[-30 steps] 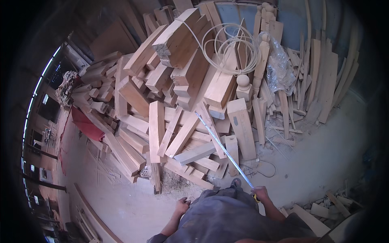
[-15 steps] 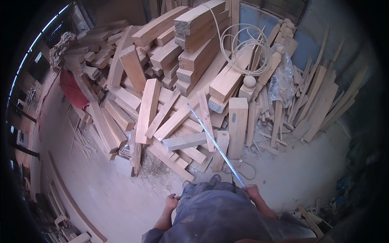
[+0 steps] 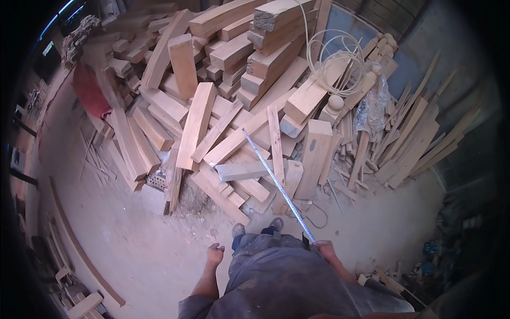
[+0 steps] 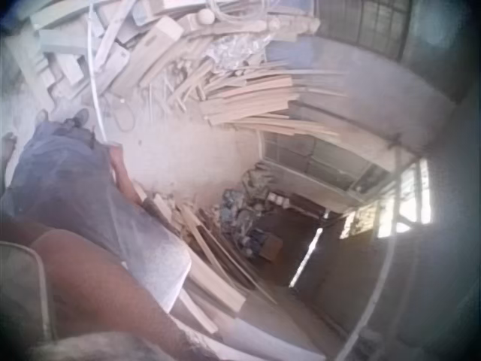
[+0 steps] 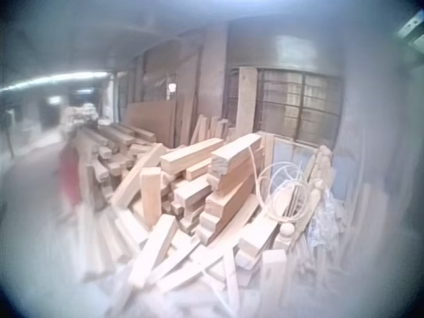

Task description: The person repeatedly picks up wooden planks from a pile, measures them with a tape measure, and places them back. The person also briefly adjusts the camera and carries a plank across the workshop.

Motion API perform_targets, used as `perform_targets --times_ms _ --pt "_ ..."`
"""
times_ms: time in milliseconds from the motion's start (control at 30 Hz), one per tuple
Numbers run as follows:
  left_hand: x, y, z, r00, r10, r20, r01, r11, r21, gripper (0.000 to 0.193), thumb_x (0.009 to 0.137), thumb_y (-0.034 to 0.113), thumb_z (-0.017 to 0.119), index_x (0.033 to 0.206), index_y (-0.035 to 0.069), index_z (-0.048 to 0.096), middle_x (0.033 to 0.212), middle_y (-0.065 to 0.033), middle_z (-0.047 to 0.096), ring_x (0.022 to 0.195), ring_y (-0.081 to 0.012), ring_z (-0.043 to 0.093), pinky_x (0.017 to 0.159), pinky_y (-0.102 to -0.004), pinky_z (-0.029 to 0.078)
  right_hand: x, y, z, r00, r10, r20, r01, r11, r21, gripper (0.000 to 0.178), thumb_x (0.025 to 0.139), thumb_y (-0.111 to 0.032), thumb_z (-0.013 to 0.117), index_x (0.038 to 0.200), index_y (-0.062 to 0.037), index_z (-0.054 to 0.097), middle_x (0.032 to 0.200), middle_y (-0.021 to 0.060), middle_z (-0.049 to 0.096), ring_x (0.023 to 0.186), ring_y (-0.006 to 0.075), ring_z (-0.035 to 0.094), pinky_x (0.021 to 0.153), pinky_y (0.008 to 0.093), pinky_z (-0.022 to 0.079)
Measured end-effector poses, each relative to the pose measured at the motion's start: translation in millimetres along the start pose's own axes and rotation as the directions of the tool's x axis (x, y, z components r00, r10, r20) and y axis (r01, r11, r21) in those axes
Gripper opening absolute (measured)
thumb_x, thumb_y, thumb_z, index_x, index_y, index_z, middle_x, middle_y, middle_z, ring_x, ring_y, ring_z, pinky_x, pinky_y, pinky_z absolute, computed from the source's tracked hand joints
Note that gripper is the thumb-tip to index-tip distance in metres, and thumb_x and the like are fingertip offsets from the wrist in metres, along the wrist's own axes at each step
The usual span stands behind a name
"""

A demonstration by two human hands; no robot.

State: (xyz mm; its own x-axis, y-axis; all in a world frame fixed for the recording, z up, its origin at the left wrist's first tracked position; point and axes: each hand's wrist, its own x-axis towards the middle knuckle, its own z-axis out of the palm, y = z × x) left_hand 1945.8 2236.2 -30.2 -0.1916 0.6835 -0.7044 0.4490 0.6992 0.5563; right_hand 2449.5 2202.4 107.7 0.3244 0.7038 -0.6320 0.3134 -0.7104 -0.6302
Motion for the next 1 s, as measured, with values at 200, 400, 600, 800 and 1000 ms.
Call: perform_targets --times_ms 200,400,600,800,1000 --pt "12.4 -47.3 -21.2 0.997 -0.052 -0.054 0.05 0.998 -0.043 0.052 0.086 0.025 0.066 0.124 -0.01 0.06 0.111 -0.0275 0.069 0.11 -0.0347 0.066 0.099 -0.0386 0.049 -23.9 -5.2 27.8 0.992 0.127 -0.008 -0.125 0.984 0.128 0.014 0.086 -0.009 0.068 0.078 0.0014 0.073 0.069 0.0003 0.064 0.064 0.0088 0.055 0.06 0.0271 0.045" --pt "1.8 -34.1 -29.3 0.978 -0.195 0.076 0.207 0.95 -0.234 0.052 0.086 0.025 0.066 0.126 -0.009 0.06 0.115 -0.0285 0.067 0.113 -0.0337 0.065 0.1 -0.0392 0.048 -51.8 6.2 41.0 0.978 0.198 -0.063 -0.182 0.963 0.2 0.013 0.086 -0.008 0.067 0.08 0.0018 0.073 0.07 -0.0009 0.064 0.065 0.0086 0.054 0.062 0.027 0.044" --pt "34.1 -75.4 -25.7 0.999 -0.046 0.006 0.046 0.998 -0.045 0.053 0.085 0.028 0.066 0.125 -0.007 0.062 0.122 -0.0297 0.064 0.119 -0.0364 0.061 0.103 -0.0396 0.046 -79.9 -1.4 55.7 0.969 0.232 -0.083 -0.197 0.933 0.301 0.013 0.084 -0.009 0.066 0.08 0.0015 0.072 0.073 -0.0005 0.064 0.07 0.0088 0.055 0.066 0.0273 0.044" --pt "45.5 -67.2 -42.1 1.0 -0.028 0.004 0.028 0.999 -0.03 0.053 0.085 0.028 0.065 0.124 -0.007 0.062 0.123 -0.029 0.063 0.121 -0.0371 0.06 0.105 -0.0398 0.045 -81.0 16.4 65.1 0.994 0.075 -0.079 -0.059 0.979 0.193 0.015 0.085 -0.011 0.066 0.082 0.0019 0.073 0.076 0.0012 0.066 0.072 0.01 0.057 0.069 0.0282 0.046" --pt "33.5 -60.4 -55.2 0.998 -0.06 0.008 0.061 0.995 -0.076 0.053 0.086 0.022 0.065 0.129 -0.008 0.058 0.105 -0.0267 0.07 0.093 -0.0282 0.071 0.086 -0.036 0.054 -84.7 -3.9 68.8 0.98 0.178 -0.085 -0.145 0.942 0.303 0.017 0.086 -0.011 0.066 0.081 0.0041 0.073 0.076 0.0017 0.067 0.074 0.0094 0.057 0.072 0.028 0.047"
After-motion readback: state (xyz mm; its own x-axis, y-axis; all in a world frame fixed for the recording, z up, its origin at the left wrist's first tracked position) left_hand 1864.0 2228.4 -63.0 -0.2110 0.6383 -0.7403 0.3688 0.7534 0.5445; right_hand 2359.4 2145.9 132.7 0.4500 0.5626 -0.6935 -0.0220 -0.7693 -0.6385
